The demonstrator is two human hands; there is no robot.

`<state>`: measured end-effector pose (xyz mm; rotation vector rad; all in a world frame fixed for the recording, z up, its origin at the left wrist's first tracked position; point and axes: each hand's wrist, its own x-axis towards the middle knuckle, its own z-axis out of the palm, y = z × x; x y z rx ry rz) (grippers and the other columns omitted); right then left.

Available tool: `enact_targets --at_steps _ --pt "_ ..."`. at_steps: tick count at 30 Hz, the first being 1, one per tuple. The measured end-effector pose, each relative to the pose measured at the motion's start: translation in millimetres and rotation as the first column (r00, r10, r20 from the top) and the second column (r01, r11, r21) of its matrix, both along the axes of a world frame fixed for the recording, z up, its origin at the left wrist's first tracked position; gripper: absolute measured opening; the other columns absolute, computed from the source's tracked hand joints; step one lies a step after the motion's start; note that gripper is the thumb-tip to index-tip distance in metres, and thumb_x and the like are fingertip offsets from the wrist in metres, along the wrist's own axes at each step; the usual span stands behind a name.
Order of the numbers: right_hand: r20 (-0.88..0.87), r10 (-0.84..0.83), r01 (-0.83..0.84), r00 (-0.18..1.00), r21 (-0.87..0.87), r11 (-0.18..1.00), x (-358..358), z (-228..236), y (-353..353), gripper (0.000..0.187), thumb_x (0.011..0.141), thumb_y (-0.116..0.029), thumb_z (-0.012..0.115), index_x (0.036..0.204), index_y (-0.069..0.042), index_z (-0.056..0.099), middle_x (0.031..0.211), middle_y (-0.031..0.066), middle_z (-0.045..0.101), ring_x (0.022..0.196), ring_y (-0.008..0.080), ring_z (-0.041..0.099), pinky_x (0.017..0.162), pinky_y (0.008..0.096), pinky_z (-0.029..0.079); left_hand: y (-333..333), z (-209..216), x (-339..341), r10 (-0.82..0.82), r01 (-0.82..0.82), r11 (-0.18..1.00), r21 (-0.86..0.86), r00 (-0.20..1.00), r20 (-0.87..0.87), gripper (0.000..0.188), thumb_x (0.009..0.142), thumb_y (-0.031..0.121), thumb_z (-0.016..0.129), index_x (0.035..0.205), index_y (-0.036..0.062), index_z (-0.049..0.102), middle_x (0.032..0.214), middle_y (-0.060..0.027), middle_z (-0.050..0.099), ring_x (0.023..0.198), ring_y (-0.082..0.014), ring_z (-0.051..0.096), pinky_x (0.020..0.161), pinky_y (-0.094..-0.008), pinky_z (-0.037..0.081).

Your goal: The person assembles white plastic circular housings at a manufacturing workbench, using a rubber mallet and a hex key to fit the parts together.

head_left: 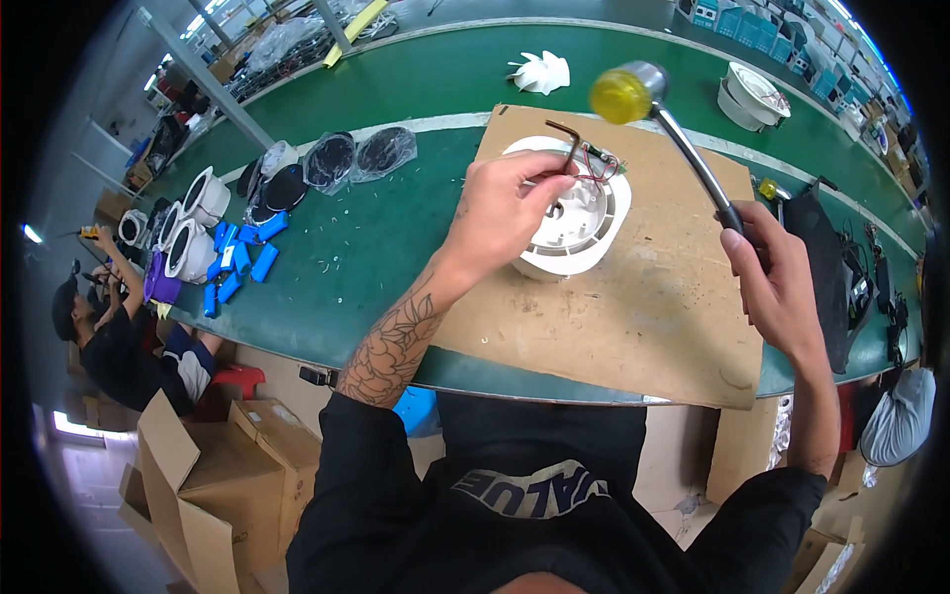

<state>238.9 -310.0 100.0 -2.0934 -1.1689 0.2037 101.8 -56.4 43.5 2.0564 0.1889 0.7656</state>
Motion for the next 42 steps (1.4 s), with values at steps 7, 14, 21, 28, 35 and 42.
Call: enact_targets --at_steps 7,14,21,28,35,42 --pt "0.357 0.057 -0.124 0.932 0.167 0.978 -16 25 9 0.026 0.094 -0.011 0.063 0.117 0.002 0.059 0.078 0.0163 0.062 0.065 0.0250 0.062 0.062 0.0308 0.048 8 -9 4 0.028 -0.027 0.999 -0.046 0.999 0.019 0.018 0.089 0.002 0.066 0.104 -0.0073 0.070 0.089 -0.0116 0.073 0.082 -0.0110 0.067 0.074 -0.0246 0.053" --pt "0.325 0.267 -0.289 0.907 0.018 0.957 -20 17 24 0.026 0.095 -0.010 0.061 0.118 0.001 0.058 0.084 0.0221 0.062 0.072 0.0355 0.063 0.063 0.0388 0.048 8 -9 3 0.037 -0.037 0.997 -0.071 0.999 -0.015 0.017 0.089 0.003 0.066 0.102 -0.0051 0.071 0.088 -0.0107 0.073 0.081 -0.0111 0.068 0.074 -0.0252 0.053" --pt "0.337 0.245 -0.266 0.909 0.019 0.964 -23 16 22 0.024 0.096 -0.013 0.060 0.115 0.002 0.059 0.072 0.0188 0.059 0.059 0.0305 0.058 0.059 0.0354 0.047 1 -6 3 0.037 -0.039 0.998 -0.058 0.999 -0.037 0.016 0.088 0.004 0.067 0.100 -0.0059 0.071 0.088 -0.0108 0.073 0.080 -0.0111 0.067 0.075 -0.0257 0.054" --pt "0.210 -0.096 0.104 0.973 -0.028 0.994 11 -5 1 0.027 0.098 -0.021 0.056 0.110 0.003 0.059 0.071 0.0209 0.058 0.061 0.0335 0.058 0.059 0.0388 0.044 36 17 -14 0.128 -0.012 0.941 -0.339 0.938 0.322 0.022 0.093 0.007 0.065 0.111 -0.0055 0.067 0.084 -0.0081 0.070 0.075 -0.0112 0.066 0.070 -0.0258 0.056" --pt "0.313 -0.110 0.240 0.943 -0.413 0.879 60 -101 6 0.037 0.096 -0.026 0.057 0.118 0.003 0.056 0.097 0.0299 0.064 0.090 0.0465 0.061 0.077 0.0488 0.049 110 -38 -34 0.288 -0.316 0.949 -0.021 0.887 -0.360 0.024 0.082 0.012 0.071 0.100 -0.0037 0.073 0.076 -0.0144 0.072 0.065 -0.0165 0.068 0.062 -0.0321 0.055" --pt "0.659 0.267 -0.325 0.704 -0.036 0.945 -33 -55 72 0.069 0.079 -0.031 0.077 0.135 -0.003 0.047 0.127 0.0185 0.053 0.118 0.0386 0.051 0.102 0.0506 0.039 72 -42 -19 0.212 -0.174 0.972 0.160 0.942 -0.261 0.022 0.086 0.013 0.062 0.103 0.0044 0.073 0.094 -0.0253 0.067 0.089 -0.0398 0.067 0.078 -0.0414 0.055"
